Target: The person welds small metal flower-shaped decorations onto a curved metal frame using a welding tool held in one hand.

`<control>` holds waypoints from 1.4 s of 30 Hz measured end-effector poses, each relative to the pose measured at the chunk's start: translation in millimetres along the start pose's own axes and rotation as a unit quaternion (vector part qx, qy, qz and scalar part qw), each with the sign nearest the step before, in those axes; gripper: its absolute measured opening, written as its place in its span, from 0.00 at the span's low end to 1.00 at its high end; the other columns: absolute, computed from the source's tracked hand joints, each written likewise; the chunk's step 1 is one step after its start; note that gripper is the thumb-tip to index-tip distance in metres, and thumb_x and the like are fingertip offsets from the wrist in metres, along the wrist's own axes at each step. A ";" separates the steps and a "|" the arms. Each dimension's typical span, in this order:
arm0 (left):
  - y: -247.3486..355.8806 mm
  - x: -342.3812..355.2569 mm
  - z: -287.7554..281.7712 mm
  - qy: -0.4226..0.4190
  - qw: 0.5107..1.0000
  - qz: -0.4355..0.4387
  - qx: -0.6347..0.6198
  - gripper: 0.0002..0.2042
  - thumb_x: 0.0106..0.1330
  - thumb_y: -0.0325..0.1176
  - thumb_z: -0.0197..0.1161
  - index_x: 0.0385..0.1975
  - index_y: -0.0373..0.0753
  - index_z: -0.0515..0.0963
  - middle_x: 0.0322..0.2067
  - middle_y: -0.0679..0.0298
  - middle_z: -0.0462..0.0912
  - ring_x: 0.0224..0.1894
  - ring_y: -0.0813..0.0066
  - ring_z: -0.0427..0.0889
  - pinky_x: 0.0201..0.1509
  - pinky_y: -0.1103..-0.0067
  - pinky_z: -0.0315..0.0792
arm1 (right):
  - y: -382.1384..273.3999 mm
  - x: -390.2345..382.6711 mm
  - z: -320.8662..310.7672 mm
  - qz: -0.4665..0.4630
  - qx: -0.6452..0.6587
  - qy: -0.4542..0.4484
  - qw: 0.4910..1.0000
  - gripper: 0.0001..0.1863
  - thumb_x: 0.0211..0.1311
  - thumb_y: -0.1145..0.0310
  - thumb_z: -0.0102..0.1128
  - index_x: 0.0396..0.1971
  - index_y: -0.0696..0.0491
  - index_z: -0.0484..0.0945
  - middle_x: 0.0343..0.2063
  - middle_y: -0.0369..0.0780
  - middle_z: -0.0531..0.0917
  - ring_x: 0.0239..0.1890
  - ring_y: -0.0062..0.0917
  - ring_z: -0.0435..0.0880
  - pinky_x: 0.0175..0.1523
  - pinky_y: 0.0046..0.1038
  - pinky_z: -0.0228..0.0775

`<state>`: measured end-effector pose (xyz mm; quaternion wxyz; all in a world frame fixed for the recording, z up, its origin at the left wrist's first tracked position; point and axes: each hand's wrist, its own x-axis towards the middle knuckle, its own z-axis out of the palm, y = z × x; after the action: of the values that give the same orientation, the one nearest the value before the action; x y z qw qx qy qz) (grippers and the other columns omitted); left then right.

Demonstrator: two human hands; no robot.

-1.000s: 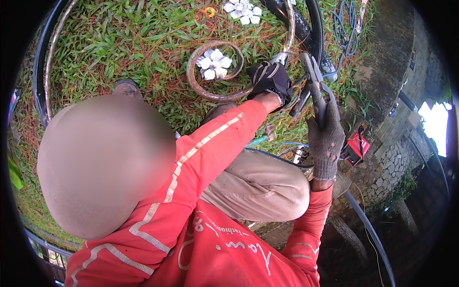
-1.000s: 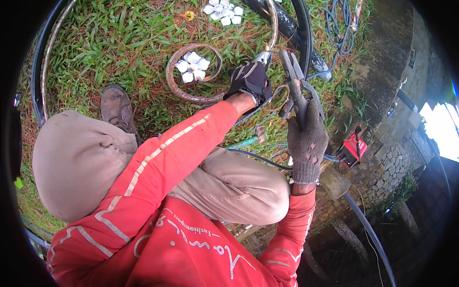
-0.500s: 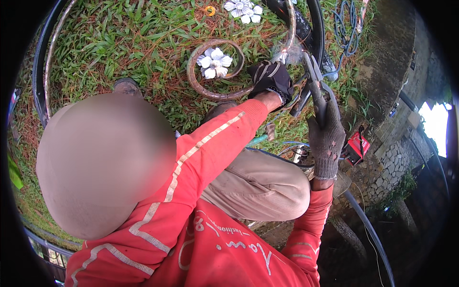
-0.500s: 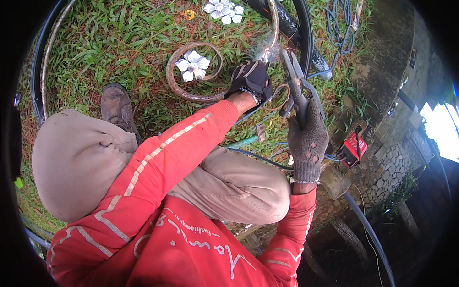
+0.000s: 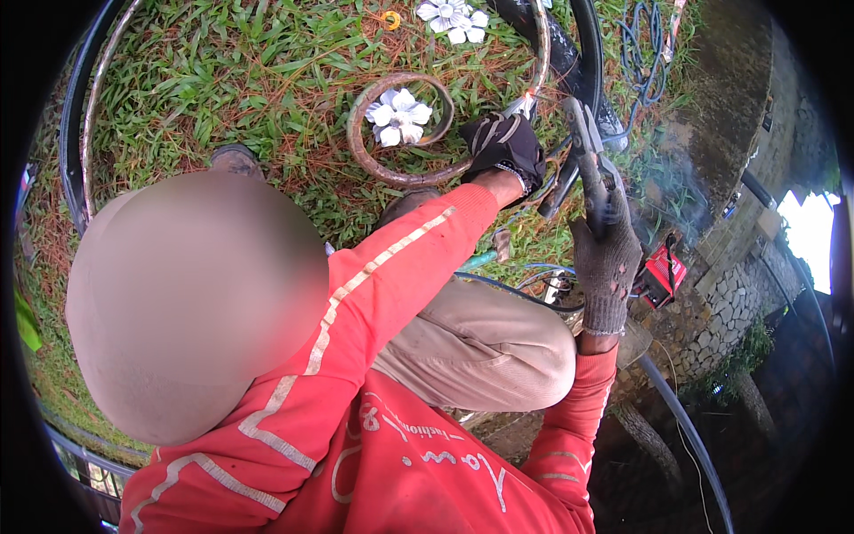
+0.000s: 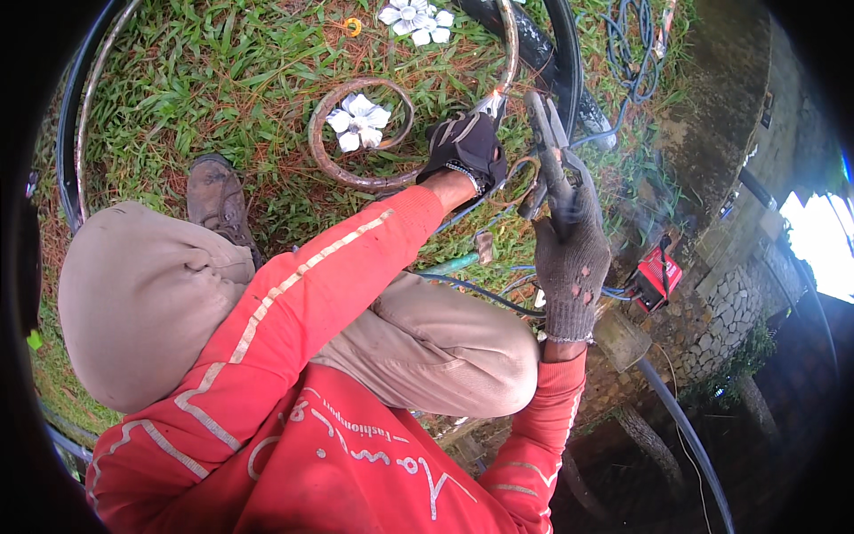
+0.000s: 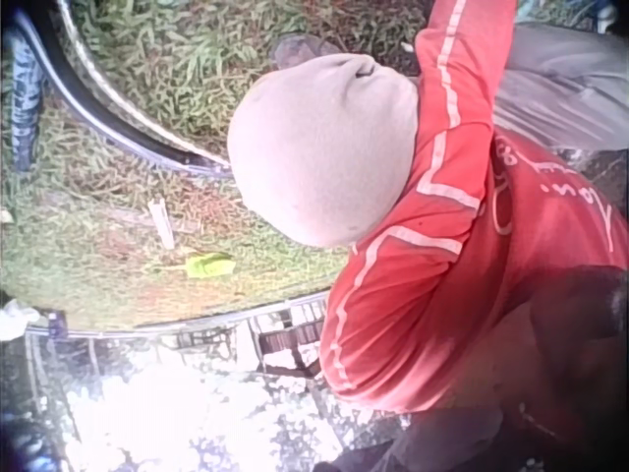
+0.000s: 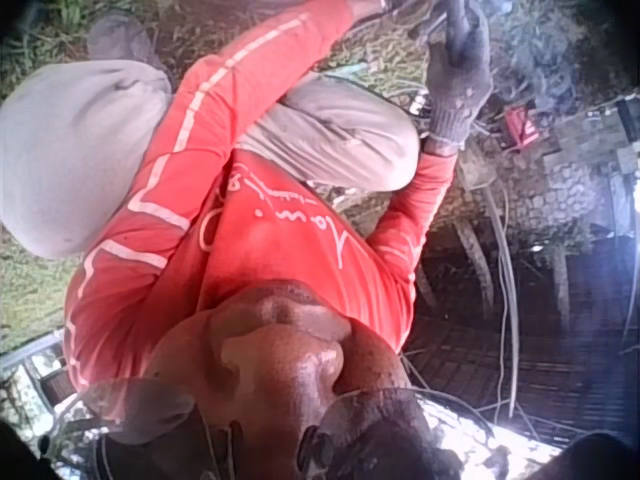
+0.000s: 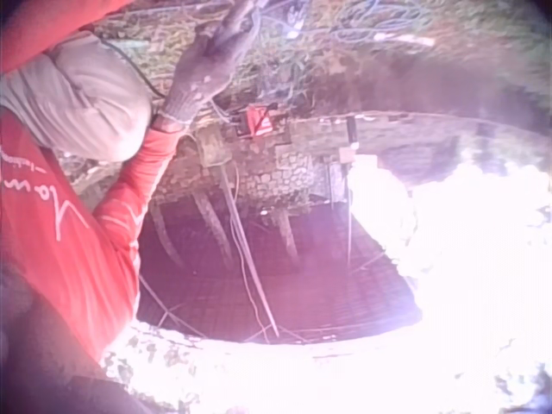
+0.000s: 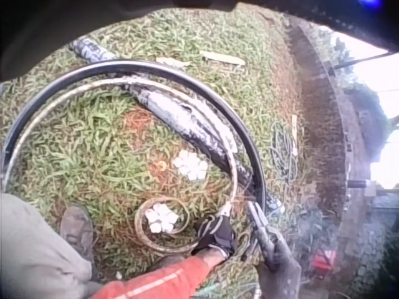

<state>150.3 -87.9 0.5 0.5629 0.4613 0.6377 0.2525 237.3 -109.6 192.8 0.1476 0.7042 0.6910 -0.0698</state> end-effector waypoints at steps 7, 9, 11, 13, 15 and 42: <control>-2.8 0.8 5.0 0.005 1.000 0.008 -0.010 0.11 0.61 0.37 0.64 0.37 0.36 0.85 0.33 0.47 0.87 0.39 0.46 0.88 0.46 0.55 0.78 | 6.9 0.1 1.3 -0.006 -0.022 0.006 1.000 0.44 0.54 0.76 0.76 0.74 0.50 0.70 0.52 0.51 0.89 0.49 0.40 0.93 0.53 0.37 0.84; -1.9 2.2 3.5 -0.002 1.000 0.002 -0.011 0.11 0.62 0.37 0.64 0.37 0.36 0.85 0.33 0.46 0.87 0.40 0.47 0.89 0.46 0.55 0.79 | 6.2 0.3 0.8 -0.006 -0.022 0.004 1.000 0.44 0.54 0.76 0.76 0.74 0.50 0.70 0.52 0.51 0.89 0.50 0.40 0.92 0.53 0.37 0.84; -1.4 3.4 1.6 -0.008 1.000 -0.005 -0.012 0.11 0.62 0.36 0.63 0.37 0.36 0.85 0.33 0.46 0.87 0.40 0.47 0.89 0.46 0.56 0.79 | 6.1 1.5 1.5 -0.001 -0.032 -0.005 0.999 0.44 0.54 0.76 0.76 0.74 0.50 0.70 0.53 0.51 0.88 0.52 0.42 0.92 0.54 0.38 0.84; -1.8 4.3 -0.6 -0.012 1.000 -0.019 -0.013 0.11 0.63 0.36 0.64 0.37 0.36 0.85 0.33 0.45 0.87 0.40 0.48 0.89 0.46 0.58 0.80 | 5.0 2.3 2.0 -0.004 -0.025 -0.006 1.000 0.44 0.55 0.76 0.76 0.74 0.50 0.70 0.53 0.51 0.88 0.52 0.42 0.92 0.54 0.38 0.84; -1.3 3.4 3.8 -0.014 1.000 -0.010 -0.012 0.11 0.63 0.37 0.63 0.37 0.37 0.85 0.33 0.46 0.88 0.40 0.49 0.89 0.46 0.58 0.80 | 8.2 -0.1 1.8 0.001 -0.024 -0.004 1.000 0.44 0.55 0.75 0.76 0.74 0.50 0.70 0.53 0.51 0.88 0.52 0.42 0.92 0.54 0.39 0.84; 3.4 3.4 1.8 -0.060 0.996 -0.026 0.053 0.11 0.63 0.42 0.63 0.35 0.44 0.88 0.31 0.55 0.89 0.36 0.54 0.89 0.40 0.59 0.76 | -11.5 6.4 -3.6 -0.063 0.035 0.009 0.997 0.41 0.56 0.81 0.72 0.73 0.52 0.72 0.55 0.49 0.89 0.53 0.32 0.92 0.54 0.32 0.83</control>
<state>153.2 -83.7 1.3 0.5814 0.4881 0.6270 0.1750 225.7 -102.5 193.0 0.1119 0.6648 0.7322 -0.0969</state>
